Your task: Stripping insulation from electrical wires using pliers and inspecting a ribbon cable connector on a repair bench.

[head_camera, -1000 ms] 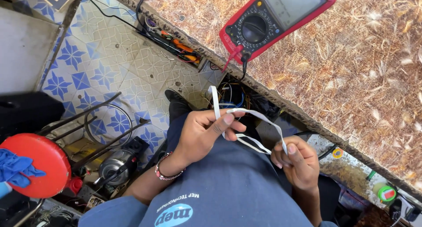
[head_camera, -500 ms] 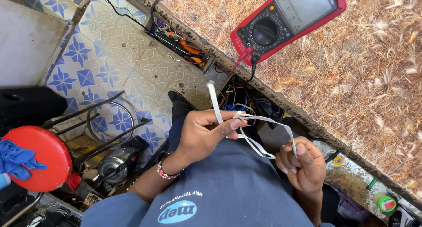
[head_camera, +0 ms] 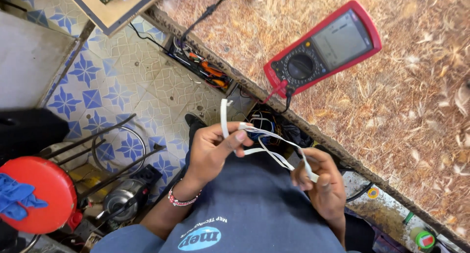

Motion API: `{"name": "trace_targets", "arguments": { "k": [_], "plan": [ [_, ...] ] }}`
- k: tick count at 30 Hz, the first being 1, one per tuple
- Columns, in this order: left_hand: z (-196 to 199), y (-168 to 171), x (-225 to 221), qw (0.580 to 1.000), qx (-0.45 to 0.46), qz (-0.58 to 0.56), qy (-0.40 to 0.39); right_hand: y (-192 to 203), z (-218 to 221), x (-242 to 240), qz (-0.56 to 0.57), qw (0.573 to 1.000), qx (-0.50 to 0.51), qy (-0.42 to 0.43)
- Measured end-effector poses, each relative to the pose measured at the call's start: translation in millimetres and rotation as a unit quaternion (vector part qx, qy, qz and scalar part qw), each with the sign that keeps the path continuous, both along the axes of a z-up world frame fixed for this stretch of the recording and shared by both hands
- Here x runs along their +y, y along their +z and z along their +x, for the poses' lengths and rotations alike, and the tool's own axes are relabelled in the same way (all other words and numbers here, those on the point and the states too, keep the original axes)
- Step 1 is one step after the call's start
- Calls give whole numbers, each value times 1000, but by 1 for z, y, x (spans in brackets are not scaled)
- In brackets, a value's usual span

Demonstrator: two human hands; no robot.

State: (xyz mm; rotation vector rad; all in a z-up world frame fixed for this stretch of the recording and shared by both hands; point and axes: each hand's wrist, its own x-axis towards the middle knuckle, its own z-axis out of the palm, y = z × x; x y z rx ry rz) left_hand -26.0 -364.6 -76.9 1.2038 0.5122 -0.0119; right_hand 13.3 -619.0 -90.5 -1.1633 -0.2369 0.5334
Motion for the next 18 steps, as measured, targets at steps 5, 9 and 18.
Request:
{"name": "trace_targets", "arguments": {
  "k": [5, 9, 18],
  "plan": [
    [-3, -27, 41, 995, -52, -58, 67, 27, 8, 39, -45, 994, -34, 92],
    [-10, -38, 73, 986, -35, -125, 102, 59, 10, 79, -193, 949, -45, 244],
    [-31, -71, 127, 991, 10, -121, 52, 56, -24, 147, -251, 935, -59, 242]
  ]
}}
